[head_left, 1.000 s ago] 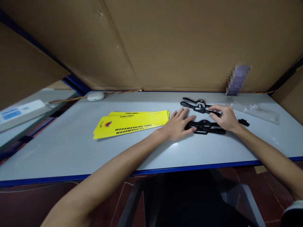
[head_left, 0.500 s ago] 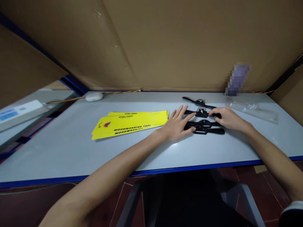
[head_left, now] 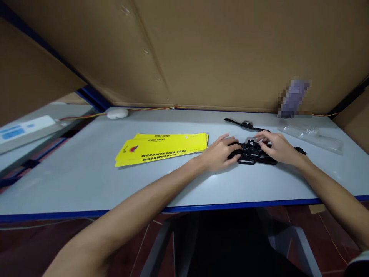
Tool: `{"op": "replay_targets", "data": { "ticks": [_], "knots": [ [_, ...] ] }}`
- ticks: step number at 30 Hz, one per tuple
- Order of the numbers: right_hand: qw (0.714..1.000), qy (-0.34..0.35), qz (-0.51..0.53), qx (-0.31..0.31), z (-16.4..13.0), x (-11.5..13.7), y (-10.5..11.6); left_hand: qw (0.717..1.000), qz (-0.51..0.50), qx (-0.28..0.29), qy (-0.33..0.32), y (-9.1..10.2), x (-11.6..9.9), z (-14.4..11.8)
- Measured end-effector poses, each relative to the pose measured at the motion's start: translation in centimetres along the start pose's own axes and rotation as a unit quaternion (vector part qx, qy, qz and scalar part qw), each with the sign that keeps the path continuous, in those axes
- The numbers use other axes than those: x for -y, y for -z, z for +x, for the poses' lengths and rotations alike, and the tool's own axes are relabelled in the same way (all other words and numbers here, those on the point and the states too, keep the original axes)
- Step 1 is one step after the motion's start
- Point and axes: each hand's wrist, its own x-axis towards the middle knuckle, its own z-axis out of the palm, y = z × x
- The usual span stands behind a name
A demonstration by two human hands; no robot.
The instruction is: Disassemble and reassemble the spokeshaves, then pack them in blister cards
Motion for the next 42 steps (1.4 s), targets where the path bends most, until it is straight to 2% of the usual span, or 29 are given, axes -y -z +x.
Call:
{"op": "replay_targets", "data": {
  "ticks": [6, 13, 27, 32, 42],
  "knots": [
    [1.0, 0.027, -0.003, 0.007, -0.1, 0.8, -0.6, 0.998, -0.031, -0.038, -0.044, -0.4, 0.1, 0.1],
    [0.998, 0.061, -0.013, 0.031, 0.0, 1.8, -1.0, 0.993, 0.003, -0.064, -0.098, -0.7, 0.2, 0.0],
    [0.992, 0.069, -0.058, 0.092, 0.0, 1.7, -0.6, 0.993, -0.004, 0.0, -0.115, -0.1, 0.0, 0.0],
    [0.989, 0.069, -0.081, 0.103, -0.4, 1.4, -0.6, 0.995, 0.001, 0.021, -0.102, -0.1, -0.2, -0.1],
    [0.994, 0.076, 0.034, 0.068, 0.0, 1.2, -0.8, 0.997, 0.007, 0.047, -0.054, 0.0, -0.4, -0.2]
  ]
}}
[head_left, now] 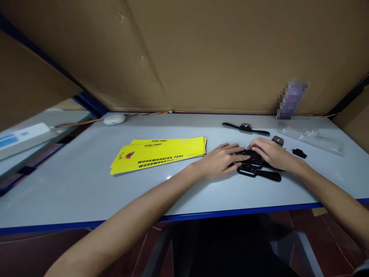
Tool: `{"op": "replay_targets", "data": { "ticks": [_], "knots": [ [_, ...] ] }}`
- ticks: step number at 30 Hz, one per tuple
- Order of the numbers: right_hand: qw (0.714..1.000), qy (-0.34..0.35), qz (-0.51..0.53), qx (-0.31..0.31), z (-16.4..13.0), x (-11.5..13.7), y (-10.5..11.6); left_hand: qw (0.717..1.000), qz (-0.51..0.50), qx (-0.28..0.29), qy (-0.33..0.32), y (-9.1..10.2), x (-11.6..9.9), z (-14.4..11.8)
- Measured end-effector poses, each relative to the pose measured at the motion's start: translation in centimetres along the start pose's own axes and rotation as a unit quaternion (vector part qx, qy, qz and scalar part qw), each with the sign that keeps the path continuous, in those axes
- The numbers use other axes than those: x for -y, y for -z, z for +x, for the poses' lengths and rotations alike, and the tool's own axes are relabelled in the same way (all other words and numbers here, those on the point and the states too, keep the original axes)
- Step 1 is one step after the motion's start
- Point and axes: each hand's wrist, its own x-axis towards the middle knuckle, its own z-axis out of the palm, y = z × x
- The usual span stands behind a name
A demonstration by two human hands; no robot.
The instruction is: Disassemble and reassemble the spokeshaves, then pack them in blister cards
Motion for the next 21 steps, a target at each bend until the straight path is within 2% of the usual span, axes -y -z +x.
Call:
{"op": "replay_targets", "data": {
  "ticks": [7, 12, 21],
  "knots": [
    [0.998, -0.05, 0.033, 0.006, -0.5, 0.0, 0.8, 1.0, 0.014, 0.028, 0.005, 0.3, -0.5, 0.0],
    [0.998, -0.04, 0.056, 0.001, -0.7, -0.2, 0.7, 0.999, 0.013, 0.046, 0.008, 0.4, -0.5, 0.1],
    [0.998, -0.001, 0.052, -0.03, -0.2, -1.0, 0.1, 1.0, -0.013, 0.001, 0.0, 0.0, 0.0, -0.2]
  ]
}}
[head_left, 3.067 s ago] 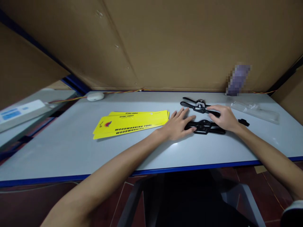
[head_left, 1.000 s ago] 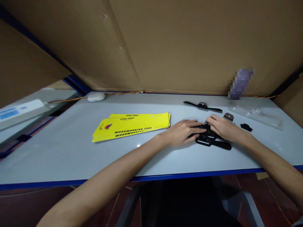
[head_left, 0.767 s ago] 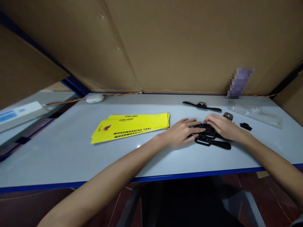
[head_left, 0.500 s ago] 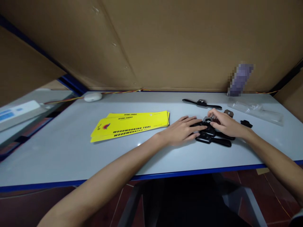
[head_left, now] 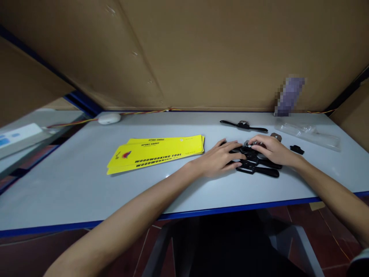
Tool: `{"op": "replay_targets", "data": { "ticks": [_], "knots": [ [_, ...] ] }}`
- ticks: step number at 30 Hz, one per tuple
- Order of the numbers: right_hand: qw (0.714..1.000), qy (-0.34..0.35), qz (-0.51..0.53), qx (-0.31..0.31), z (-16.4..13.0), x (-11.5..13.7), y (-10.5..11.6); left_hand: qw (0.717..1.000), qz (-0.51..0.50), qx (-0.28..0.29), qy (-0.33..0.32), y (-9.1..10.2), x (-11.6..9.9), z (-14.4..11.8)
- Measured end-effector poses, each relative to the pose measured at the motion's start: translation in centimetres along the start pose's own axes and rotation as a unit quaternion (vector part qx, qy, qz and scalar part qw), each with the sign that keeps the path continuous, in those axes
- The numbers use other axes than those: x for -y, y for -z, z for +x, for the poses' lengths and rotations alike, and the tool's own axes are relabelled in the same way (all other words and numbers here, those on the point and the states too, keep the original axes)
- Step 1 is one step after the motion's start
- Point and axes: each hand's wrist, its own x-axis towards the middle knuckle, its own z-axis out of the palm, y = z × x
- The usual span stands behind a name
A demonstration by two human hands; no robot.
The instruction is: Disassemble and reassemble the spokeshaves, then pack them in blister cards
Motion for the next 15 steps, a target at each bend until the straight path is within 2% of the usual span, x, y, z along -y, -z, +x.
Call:
{"op": "replay_targets", "data": {
  "ticks": [7, 15],
  "knots": [
    [1.0, -0.019, 0.0, -0.01, -0.07, 0.25, -0.05, 1.0, -0.009, -0.014, -0.003, -0.04, -0.16, 0.09],
    [1.0, 0.022, -0.004, -0.006, 0.07, 0.02, -0.3, 0.999, -0.041, -0.016, 0.012, -0.18, 0.22, 0.15]
  ]
}}
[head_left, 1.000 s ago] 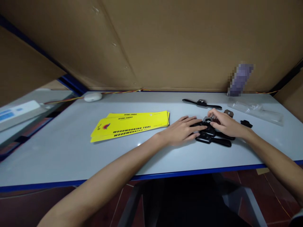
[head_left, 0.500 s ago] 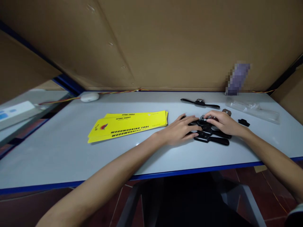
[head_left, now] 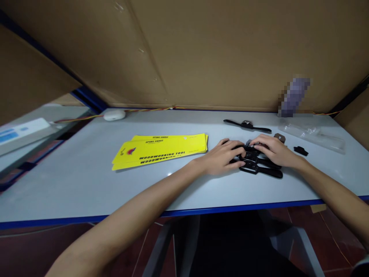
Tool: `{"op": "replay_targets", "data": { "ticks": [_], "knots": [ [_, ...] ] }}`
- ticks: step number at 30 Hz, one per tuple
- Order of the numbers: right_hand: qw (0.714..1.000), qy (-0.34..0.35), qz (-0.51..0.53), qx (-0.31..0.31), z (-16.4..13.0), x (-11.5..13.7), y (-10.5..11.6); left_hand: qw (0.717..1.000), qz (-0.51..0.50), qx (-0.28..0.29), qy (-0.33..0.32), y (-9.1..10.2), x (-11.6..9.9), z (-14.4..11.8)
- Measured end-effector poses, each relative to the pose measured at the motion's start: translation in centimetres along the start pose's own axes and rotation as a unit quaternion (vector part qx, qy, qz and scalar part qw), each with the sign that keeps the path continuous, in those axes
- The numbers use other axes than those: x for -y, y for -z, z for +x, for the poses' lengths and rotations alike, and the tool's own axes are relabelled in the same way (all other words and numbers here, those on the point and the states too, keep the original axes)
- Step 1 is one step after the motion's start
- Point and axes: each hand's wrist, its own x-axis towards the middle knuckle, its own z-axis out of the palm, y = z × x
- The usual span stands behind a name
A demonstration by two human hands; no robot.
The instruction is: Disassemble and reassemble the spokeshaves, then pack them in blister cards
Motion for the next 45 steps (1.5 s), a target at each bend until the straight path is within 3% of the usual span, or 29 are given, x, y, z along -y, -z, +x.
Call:
{"op": "replay_targets", "data": {
  "ticks": [11, 20, 31, 36, 45],
  "knots": [
    [0.999, -0.03, -0.004, 0.029, 0.8, 0.9, -0.1, 1.0, 0.003, -0.007, -0.003, -0.1, -0.2, 0.0],
    [0.996, -0.088, -0.02, -0.025, 0.8, 1.9, -0.5, 0.999, 0.031, 0.008, 0.0, 0.2, -0.4, -0.2],
    [0.995, -0.063, -0.02, -0.071, 0.6, 1.6, -1.0, 0.999, 0.007, 0.006, 0.032, 0.0, -0.5, -0.3],
    [0.99, -0.088, -0.032, -0.109, 0.6, 1.5, -1.3, 0.998, 0.026, 0.03, 0.045, 0.1, -0.5, -0.3],
    [0.99, -0.066, -0.064, -0.106, 0.4, 1.1, -1.6, 0.998, 0.026, 0.034, 0.055, -0.1, -0.4, -0.2]
  ]
}}
